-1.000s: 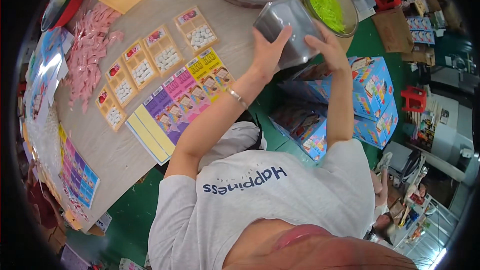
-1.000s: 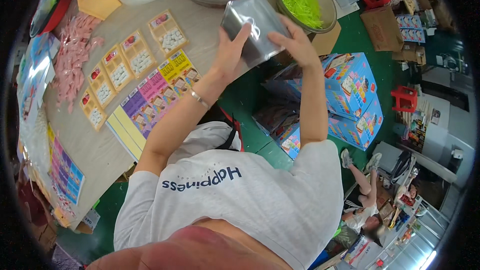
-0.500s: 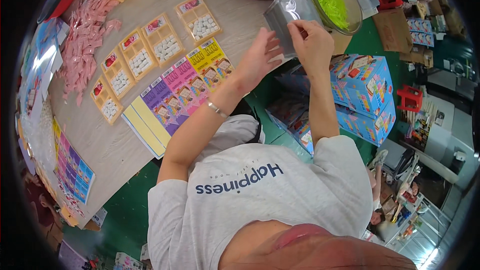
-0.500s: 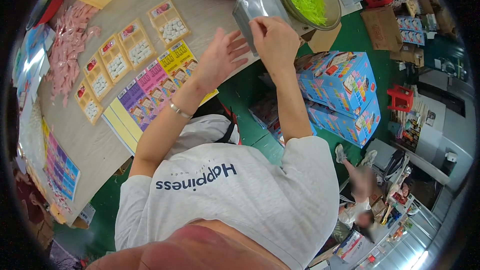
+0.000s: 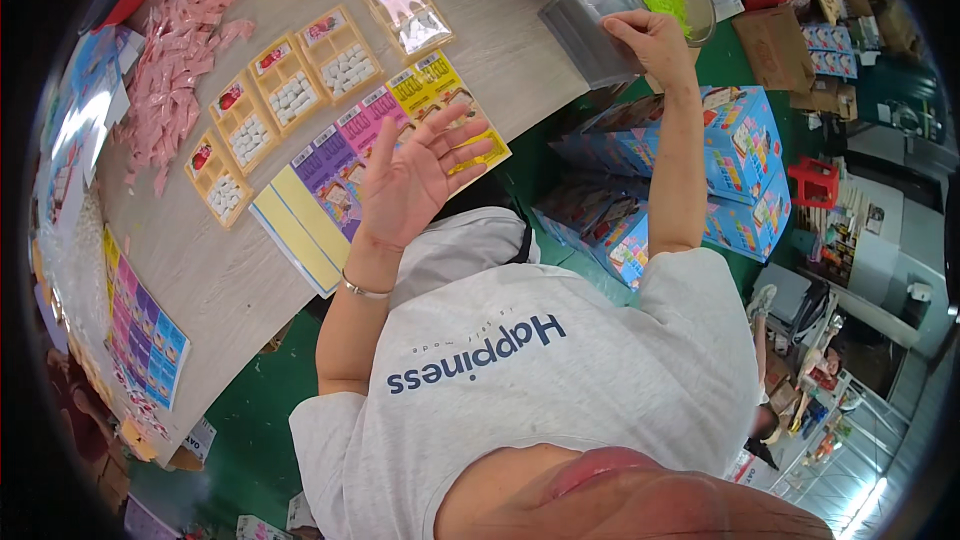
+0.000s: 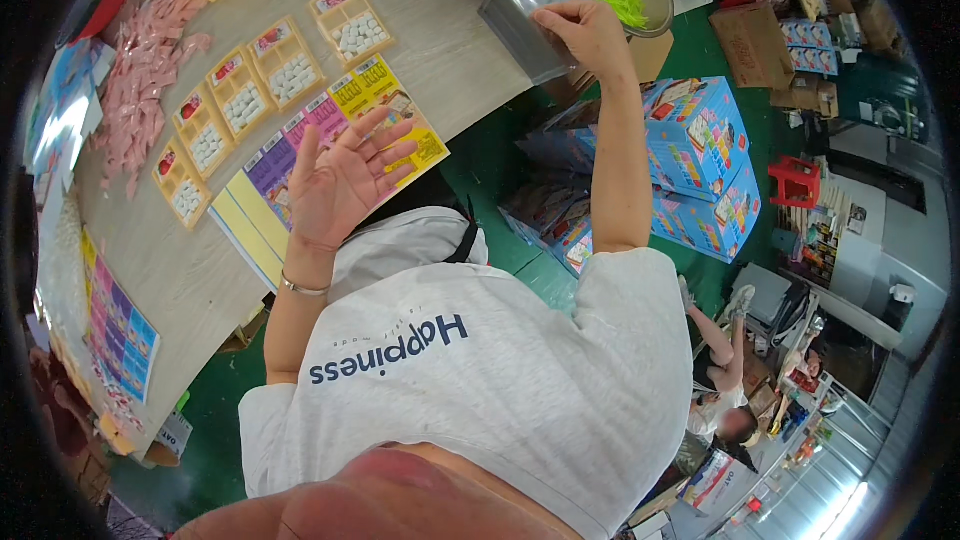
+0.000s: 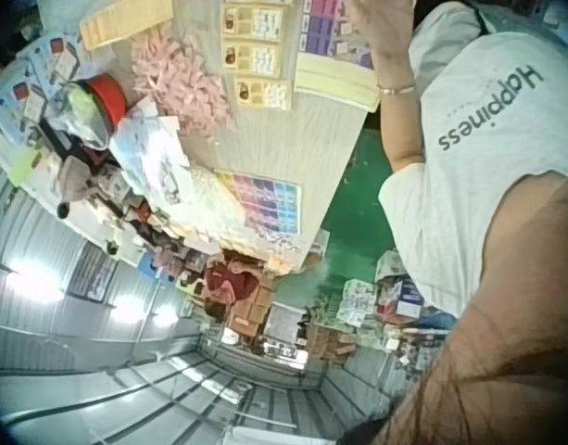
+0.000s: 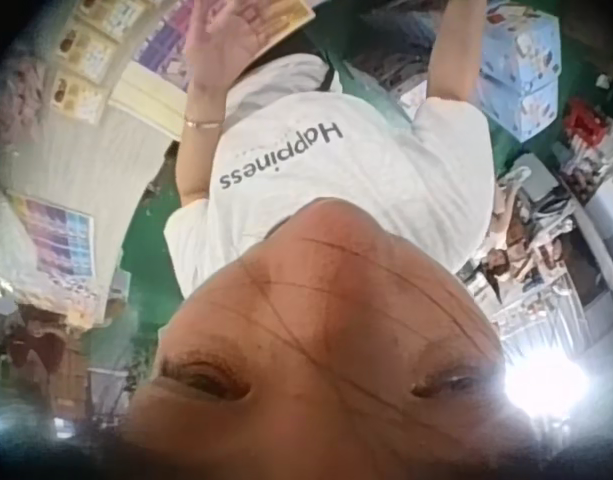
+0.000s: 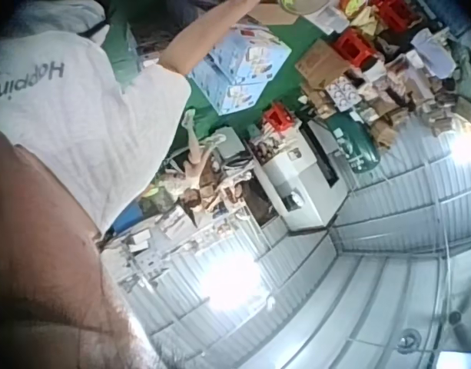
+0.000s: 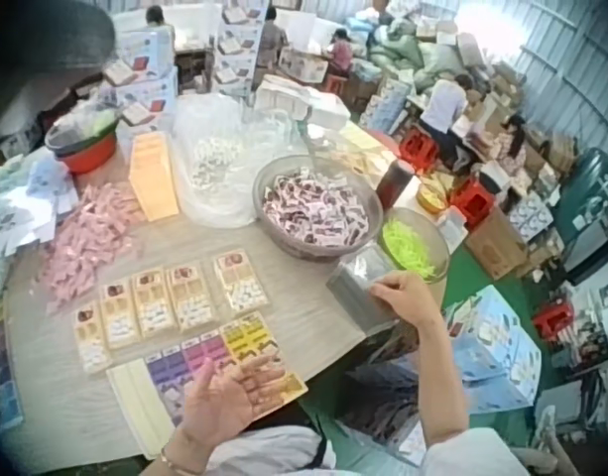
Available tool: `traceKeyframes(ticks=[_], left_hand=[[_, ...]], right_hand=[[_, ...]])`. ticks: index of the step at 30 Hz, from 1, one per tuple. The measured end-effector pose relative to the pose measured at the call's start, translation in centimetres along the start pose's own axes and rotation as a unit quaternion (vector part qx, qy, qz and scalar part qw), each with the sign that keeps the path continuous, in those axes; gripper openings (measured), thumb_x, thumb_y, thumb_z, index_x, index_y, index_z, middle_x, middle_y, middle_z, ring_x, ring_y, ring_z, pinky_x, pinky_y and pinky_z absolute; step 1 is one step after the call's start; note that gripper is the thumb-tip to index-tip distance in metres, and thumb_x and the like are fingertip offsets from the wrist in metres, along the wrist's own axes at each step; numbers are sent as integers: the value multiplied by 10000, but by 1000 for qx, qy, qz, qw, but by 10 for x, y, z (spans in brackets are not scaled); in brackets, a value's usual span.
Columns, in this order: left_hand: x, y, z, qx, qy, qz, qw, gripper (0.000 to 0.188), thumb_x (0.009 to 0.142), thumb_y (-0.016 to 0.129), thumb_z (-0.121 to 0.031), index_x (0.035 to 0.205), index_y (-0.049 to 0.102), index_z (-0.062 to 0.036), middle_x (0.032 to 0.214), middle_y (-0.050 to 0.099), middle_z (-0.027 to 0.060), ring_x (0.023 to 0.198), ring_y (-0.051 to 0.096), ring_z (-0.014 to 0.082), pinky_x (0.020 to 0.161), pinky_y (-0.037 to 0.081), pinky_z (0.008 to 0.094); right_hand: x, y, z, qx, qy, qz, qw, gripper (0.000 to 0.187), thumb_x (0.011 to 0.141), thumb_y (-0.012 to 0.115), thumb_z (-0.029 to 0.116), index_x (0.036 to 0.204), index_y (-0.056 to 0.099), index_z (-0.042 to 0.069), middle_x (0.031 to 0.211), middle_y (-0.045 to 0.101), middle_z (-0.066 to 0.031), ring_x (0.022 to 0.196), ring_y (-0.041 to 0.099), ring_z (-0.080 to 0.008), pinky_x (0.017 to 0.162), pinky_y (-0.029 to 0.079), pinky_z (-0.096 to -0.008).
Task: Manually assembling small components into plastic trays and wrapping them with decorative paper sleeves.
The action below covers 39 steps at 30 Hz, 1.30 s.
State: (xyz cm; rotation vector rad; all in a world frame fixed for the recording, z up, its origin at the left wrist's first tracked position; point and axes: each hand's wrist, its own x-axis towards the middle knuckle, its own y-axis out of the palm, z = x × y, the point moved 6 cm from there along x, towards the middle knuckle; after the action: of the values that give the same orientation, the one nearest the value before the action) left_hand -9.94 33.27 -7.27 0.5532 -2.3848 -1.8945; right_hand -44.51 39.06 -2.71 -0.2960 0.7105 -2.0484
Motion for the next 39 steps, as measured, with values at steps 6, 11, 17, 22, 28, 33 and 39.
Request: traceKeyframes(ticks=[6, 11, 17, 22, 28, 33, 39], left_hand=[[-20, -7, -14, -24, 43, 23, 999, 773, 1027, 313, -614, 1481, 392, 6, 1426, 515, 212, 1277, 539, 298, 1083, 428, 412], [-27, -29, -35, 79, 109, -20, 991, 547, 1055, 456, -414, 1441, 469, -27, 1356, 594, 134, 1246, 571, 250, 1042, 453, 399], [-27, -9, -56, 333, 320, -153, 874, 359, 968, 647, -65, 1323, 591, -46, 1211, 664, 83, 1082, 646, 160, 927, 525, 294], [-50, -49, -112, 295, 325, -277, 854, 112, 927, 699, -61, 1027, 677, -16, 886, 725, 38, 731, 680, 90, 678, 546, 224], [-88, -94, -188, 387, 303, -454, 743, 209, 903, 743, -157, 1001, 674, 15, 808, 700, 47, 651, 643, 80, 610, 527, 218], [-83, -111, -224, 472, 290, -512, 657, 289, 878, 757, -201, 1024, 675, 35, 789, 702, 57, 606, 637, 111, 555, 509, 254], [-57, -109, -240, 614, 280, -534, 509, 420, 848, 761, -205, 1181, 648, 25, 821, 721, 115, 721, 693, 215, 675, 543, 341]], right_hand=[[3, 11, 15, -119, -28, -22, 992, 192, 913, 704, 198, 975, 770, 29, 806, 724, -45, 728, 638, -124, 682, 494, -268], [-32, -4, 61, -448, -148, -267, 840, 158, 939, 608, 171, 1037, 677, 67, 951, 688, -123, 858, 664, -327, 751, 521, -400], [-64, 125, 151, 103, -243, 32, 964, 111, 1023, 516, 93, 1067, 592, 26, 796, 564, -13, 729, 531, -115, 680, 438, -254], [-46, 256, 153, 319, -34, 261, 910, 112, 1037, 525, 137, 1025, 590, 47, 749, 544, 38, 651, 481, -30, 581, 380, -189], [-8, 335, 165, 244, 10, 321, 915, 140, 992, 617, 157, 996, 623, 17, 750, 630, 7, 620, 559, -42, 544, 442, -193], [20, 362, 169, 171, -16, 279, 945, 169, 953, 666, 163, 910, 669, -1, 734, 684, -39, 605, 635, -76, 544, 495, -206], [40, 369, 156, -21, -72, 143, 987, 283, 902, 642, 290, 865, 713, 18, 770, 719, -153, 736, 713, -316, 706, 556, -420]])
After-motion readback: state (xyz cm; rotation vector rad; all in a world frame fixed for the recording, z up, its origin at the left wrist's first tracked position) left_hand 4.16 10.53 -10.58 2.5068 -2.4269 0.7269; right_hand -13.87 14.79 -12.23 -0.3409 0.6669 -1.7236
